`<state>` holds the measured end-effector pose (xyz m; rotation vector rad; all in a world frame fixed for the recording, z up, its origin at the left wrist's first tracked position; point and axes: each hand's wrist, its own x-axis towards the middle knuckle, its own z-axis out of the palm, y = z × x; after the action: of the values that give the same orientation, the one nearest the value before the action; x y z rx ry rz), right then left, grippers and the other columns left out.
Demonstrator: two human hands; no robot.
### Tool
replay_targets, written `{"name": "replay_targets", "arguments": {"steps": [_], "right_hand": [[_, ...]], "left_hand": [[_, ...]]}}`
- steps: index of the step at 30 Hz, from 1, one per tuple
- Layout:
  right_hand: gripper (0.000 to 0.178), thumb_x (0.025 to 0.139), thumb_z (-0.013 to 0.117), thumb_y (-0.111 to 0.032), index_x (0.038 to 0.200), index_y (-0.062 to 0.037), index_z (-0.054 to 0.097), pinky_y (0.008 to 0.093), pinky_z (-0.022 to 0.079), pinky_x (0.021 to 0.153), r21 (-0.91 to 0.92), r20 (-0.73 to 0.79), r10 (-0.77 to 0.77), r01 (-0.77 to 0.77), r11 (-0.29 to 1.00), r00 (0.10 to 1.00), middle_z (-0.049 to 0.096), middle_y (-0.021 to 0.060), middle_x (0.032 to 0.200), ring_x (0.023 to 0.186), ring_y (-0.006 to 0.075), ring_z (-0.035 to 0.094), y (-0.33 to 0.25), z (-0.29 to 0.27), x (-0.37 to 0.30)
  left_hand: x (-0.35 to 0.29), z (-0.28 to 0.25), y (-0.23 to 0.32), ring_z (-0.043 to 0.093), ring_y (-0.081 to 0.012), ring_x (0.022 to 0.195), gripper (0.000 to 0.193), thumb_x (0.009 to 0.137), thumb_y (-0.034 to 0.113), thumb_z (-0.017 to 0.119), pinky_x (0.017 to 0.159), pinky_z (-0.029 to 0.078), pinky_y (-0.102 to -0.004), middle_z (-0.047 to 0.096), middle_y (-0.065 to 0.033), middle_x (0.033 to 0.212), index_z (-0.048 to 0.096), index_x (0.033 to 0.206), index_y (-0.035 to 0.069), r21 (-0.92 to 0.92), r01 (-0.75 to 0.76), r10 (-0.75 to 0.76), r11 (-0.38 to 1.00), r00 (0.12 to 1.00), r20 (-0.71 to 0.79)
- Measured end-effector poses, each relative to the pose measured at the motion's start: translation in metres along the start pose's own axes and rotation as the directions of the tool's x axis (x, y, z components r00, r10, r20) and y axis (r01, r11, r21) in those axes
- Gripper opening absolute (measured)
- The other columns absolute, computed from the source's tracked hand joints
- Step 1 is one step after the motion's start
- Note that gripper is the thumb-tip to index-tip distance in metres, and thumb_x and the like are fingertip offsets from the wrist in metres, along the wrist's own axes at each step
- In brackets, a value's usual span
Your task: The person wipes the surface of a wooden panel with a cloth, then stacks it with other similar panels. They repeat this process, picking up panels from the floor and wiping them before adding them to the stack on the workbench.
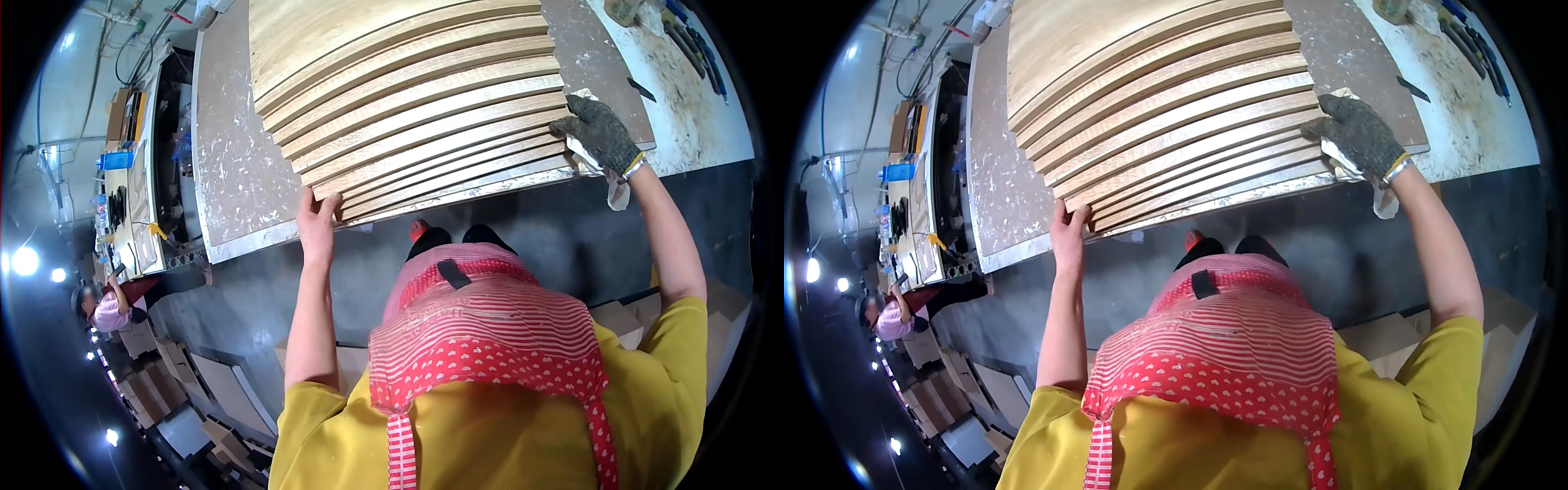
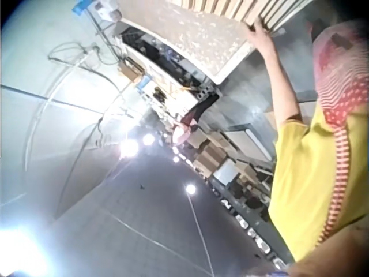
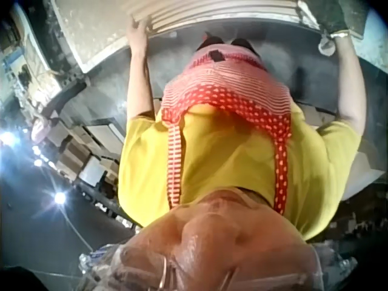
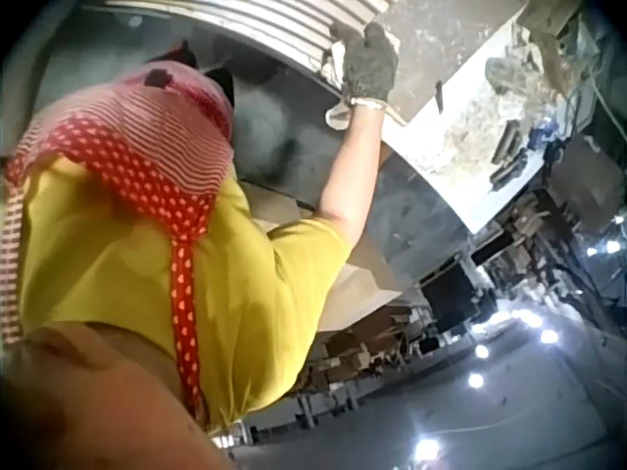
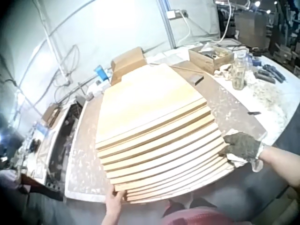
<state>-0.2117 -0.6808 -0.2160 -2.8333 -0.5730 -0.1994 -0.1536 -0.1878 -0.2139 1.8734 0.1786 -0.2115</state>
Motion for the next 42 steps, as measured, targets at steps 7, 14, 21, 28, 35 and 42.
{"name": "replay_targets", "arguments": {"steps": [7, 14, 21, 28, 35, 42], "right_hand": [[0.039, 0.081, 0.064, -0.027, 0.112, -0.0035, 0.061, 0.0407, 0.045, 0.085, 0.21, 0.079, 0.218, -0.23, 0.95, 0.973, 0.062, 0.0201, 0.106, 0.096, 0.0353, 0.057, -0.011, -0.005, 0.012], [0.033, 0.084, 0.062, -0.027, 0.111, -0.0086, 0.063, 0.0416, 0.044, 0.088, 0.366, 0.249, 0.379, -0.449, 0.815, 0.891, 0.061, 0.0188, 0.111, 0.102, 0.0341, 0.056, -0.024, -0.018, 0.014], [0.037, 0.08, 0.064, -0.033, 0.104, -0.0053, 0.066, 0.0386, 0.046, 0.082, 0.381, 0.168, 0.454, -0.483, 0.788, 0.875, 0.065, 0.0176, 0.094, 0.091, 0.0311, 0.06, -0.029, -0.011, 0.022], [0.065, 0.071, 0.071, -0.044, 0.122, -0.0054, 0.056, 0.0393, 0.043, 0.092, 0.317, 0.287, 0.476, -0.551, 0.772, 0.831, 0.061, 0.0191, 0.115, 0.106, 0.0341, 0.057, -0.04, -0.027, 0.022], [0.091, 0.069, 0.069, -0.054, 0.131, 0.0077, 0.043, 0.0352, 0.034, 0.103, 0.285, 0.252, 0.551, -0.605, 0.743, 0.796, 0.049, 0.0227, 0.131, 0.122, 0.0337, 0.047, -0.039, -0.017, 0.013], [0.048, 0.081, 0.065, -0.027, 0.123, -0.0055, 0.053, 0.0357, 0.043, 0.094, 0.516, 0.046, 0.584, -0.519, 0.681, 0.811, 0.058, 0.0183, 0.118, 0.108, 0.0298, 0.057, -0.022, -0.015, -0.024]], "left_hand": [[0.001, 0.004, 0.01, 0.05, -0.0081, 0.07, 0.034, 0.085, 0.013, 0.064, 0.061, 0.041, -0.0238, 0.058, -0.0013, 0.08, 0.054, 0.113, -0.002, 0.011, -0.002, 0.002, 1.0, 1.0, -0.031], [-0.001, 0.001, 0.003, 0.057, -0.0122, 0.09, 0.045, 0.085, 0.009, 0.064, 0.076, 0.047, -0.0245, 0.06, -0.0082, 0.109, 0.046, 0.125, -0.001, 0.016, -0.018, 0.017, 1.0, 0.996, 0.085], [0.001, 0.005, 0.004, 0.05, -0.0064, 0.072, 0.028, 0.085, 0.009, 0.064, 0.062, 0.042, -0.0222, 0.062, -0.0048, 0.097, 0.055, 0.109, -0.003, 0.104, -0.045, 0.046, 0.994, 0.999, -0.012], [-0.006, 0.007, -0.003, 0.059, -0.0196, 0.095, 0.049, 0.079, 0.008, 0.069, 0.082, 0.048, -0.0308, 0.061, -0.0153, 0.107, 0.044, 0.12, -0.003, 0.161, -0.158, 0.147, 0.974, 0.986, 0.08], [-0.007, 0.01, -0.007, 0.057, -0.0212, 0.094, 0.045, 0.087, 0.02, 0.064, 0.083, 0.046, -0.0317, 0.06, -0.0162, 0.106, 0.044, 0.121, -0.002, 0.175, -0.16, 0.158, 0.972, 0.987, 0.025], [0.022, -0.054, 0.043, 0.054, -0.0175, 0.106, 0.044, 0.091, 0.021, 0.057, 0.093, 0.041, -0.0287, 0.059, -0.0144, 0.117, 0.049, 0.131, 0.003, 0.428, -0.198, 0.129, 0.882, 0.974, 0.186]]}}
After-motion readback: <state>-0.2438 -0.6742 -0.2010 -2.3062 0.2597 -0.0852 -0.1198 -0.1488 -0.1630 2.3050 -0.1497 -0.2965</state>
